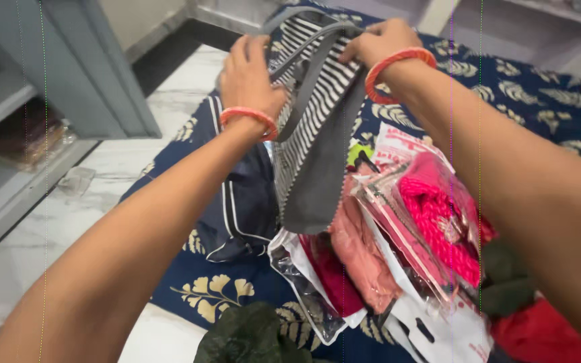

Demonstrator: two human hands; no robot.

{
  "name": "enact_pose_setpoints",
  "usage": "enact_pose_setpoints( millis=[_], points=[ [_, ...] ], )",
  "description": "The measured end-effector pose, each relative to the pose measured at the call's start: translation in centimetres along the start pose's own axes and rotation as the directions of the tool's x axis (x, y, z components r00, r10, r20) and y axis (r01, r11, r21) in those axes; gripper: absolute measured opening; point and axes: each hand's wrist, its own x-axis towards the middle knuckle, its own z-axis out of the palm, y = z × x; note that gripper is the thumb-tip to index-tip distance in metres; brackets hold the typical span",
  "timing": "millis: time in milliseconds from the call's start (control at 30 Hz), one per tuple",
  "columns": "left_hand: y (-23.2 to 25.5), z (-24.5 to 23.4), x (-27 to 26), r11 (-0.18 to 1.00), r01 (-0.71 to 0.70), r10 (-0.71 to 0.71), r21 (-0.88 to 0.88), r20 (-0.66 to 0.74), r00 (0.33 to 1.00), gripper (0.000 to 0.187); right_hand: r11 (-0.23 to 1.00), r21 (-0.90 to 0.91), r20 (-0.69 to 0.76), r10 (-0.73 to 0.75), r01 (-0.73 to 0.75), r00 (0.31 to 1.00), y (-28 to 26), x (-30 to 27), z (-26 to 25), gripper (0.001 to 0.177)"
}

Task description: The person removes folded clothes and packaged items from a wardrobe shelf, places them on a bed, and then returns some items to the wardrobe. The person handles garments, a striped bag, a blue bag, and a vacuum-sealed pink bundle, arranging them on shelves and the bed.

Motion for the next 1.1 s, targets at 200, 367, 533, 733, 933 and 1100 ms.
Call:
enact_pose_setpoints(
  millis=[200,367,533,733,933,1100],
  points=[
    [5.6,-1.4,-0.3,0.857,0.1,0.033,-0.505,0.248,0.968,0.119,0.956,0.285,0.041,0.058,-0.067,0.997,-5.7,-1.4,0.3,0.035],
    [8.1,-5.5,-4.8,0.973,0.158,-0.139,-0.167,0.12,0.983,0.148,0.865,0.46,0.105,0.171,-0.2,0.98,-10.3,-2.3,-0.1,0.033],
    [7.4,-10.6,-3.6,0.945,0.308,-0.308,-0.112,0.018,0.951,0.133,0.744,0.648,0.098,0.134,-0.166,0.986,-14.6,-3.5,1.5,0.029],
    [1.8,-15.5,-2.6,0.938,0.346,-0.347,-0.03,-0.148,0.926,0.086,0.608,0.791,0.104,-0.011,-0.076,0.995,-20.8,-4.8,5.7,0.02],
    [-4.9,-21.4,-2.8,0.926,0.375,-0.375,-0.046,-0.231,0.898,0.084,0.66,0.749,0.145,-0.069,-0.064,0.987,-30.2,-7.7,10.5,0.022],
    [-11.8,-27.4,-1.5,0.912,0.41,-0.405,0.022,-0.116,0.907,0.086,0.717,0.696,0.17,-0.113,-0.038,0.979,-36.9,-9.3,14.5,0.018]
  ],
)
